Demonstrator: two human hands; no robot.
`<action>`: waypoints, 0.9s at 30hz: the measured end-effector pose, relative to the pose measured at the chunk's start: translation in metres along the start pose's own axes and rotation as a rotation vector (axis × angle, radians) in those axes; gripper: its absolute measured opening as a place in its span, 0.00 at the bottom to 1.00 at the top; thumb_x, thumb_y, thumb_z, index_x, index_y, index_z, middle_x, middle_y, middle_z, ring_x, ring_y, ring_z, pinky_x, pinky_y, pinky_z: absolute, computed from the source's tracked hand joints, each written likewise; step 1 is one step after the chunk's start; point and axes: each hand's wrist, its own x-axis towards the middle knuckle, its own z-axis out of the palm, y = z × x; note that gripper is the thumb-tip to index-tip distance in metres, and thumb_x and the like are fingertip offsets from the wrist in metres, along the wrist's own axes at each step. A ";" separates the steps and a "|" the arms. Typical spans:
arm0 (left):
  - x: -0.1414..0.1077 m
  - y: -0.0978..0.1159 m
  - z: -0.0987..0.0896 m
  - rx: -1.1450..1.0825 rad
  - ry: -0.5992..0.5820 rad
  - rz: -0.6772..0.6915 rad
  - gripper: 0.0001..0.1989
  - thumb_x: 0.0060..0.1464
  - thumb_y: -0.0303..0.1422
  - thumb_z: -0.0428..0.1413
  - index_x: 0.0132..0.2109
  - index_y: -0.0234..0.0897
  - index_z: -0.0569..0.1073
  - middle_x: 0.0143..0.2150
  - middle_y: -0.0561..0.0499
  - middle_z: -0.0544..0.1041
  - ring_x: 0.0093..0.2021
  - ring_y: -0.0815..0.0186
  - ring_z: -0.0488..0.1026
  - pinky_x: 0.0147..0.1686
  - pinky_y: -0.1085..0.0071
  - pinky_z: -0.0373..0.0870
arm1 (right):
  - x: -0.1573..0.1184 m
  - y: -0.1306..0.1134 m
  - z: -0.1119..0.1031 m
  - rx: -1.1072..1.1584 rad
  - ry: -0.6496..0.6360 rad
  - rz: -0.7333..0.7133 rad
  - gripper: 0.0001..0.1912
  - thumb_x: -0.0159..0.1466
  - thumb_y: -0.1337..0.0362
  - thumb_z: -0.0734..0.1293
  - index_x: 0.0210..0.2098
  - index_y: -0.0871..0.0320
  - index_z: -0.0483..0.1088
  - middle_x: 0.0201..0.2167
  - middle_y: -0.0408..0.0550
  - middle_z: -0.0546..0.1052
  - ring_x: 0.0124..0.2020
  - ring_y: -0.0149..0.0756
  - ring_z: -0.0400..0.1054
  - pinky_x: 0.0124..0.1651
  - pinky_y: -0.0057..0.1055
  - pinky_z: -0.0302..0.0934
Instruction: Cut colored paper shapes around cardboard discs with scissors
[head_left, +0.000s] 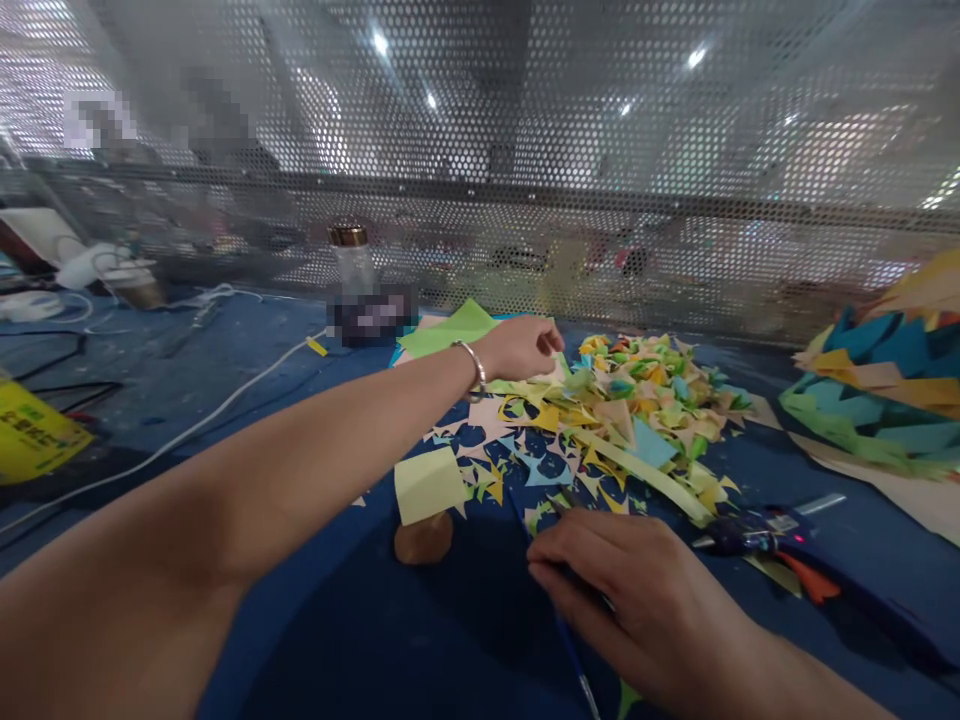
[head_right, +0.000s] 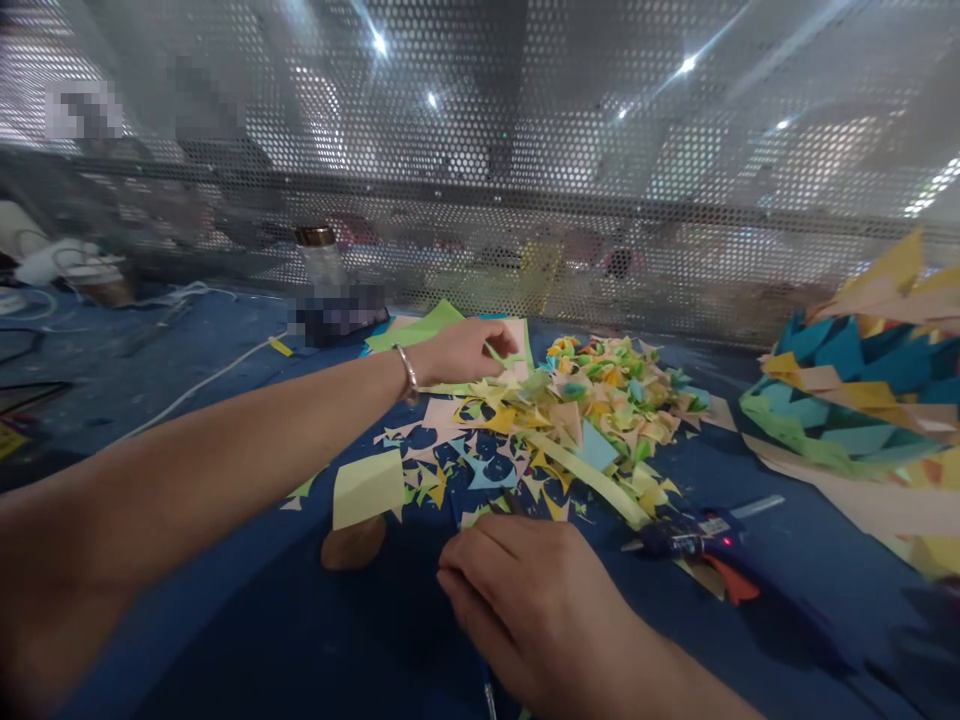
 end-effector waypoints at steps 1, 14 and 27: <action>-0.003 -0.008 -0.001 0.033 -0.058 -0.019 0.24 0.54 0.33 0.58 0.57 0.32 0.74 0.55 0.40 0.80 0.50 0.59 0.77 0.47 0.70 0.71 | 0.000 0.000 0.001 0.009 -0.003 0.001 0.10 0.74 0.69 0.59 0.41 0.59 0.72 0.31 0.48 0.78 0.29 0.34 0.72 0.32 0.30 0.64; 0.005 0.018 0.020 0.245 -0.421 0.085 0.23 0.51 0.37 0.60 0.53 0.31 0.78 0.55 0.36 0.80 0.52 0.51 0.75 0.53 0.63 0.70 | 0.001 0.002 0.005 0.007 -0.088 0.039 0.11 0.73 0.69 0.59 0.38 0.57 0.72 0.29 0.46 0.78 0.27 0.32 0.72 0.30 0.28 0.62; 0.031 0.016 -0.014 -0.119 -0.259 -0.154 0.19 0.60 0.36 0.59 0.58 0.43 0.74 0.54 0.50 0.81 0.38 0.70 0.82 0.40 0.75 0.76 | 0.000 0.005 0.005 0.013 -0.094 0.031 0.13 0.73 0.69 0.58 0.36 0.58 0.72 0.27 0.46 0.77 0.25 0.32 0.70 0.27 0.29 0.61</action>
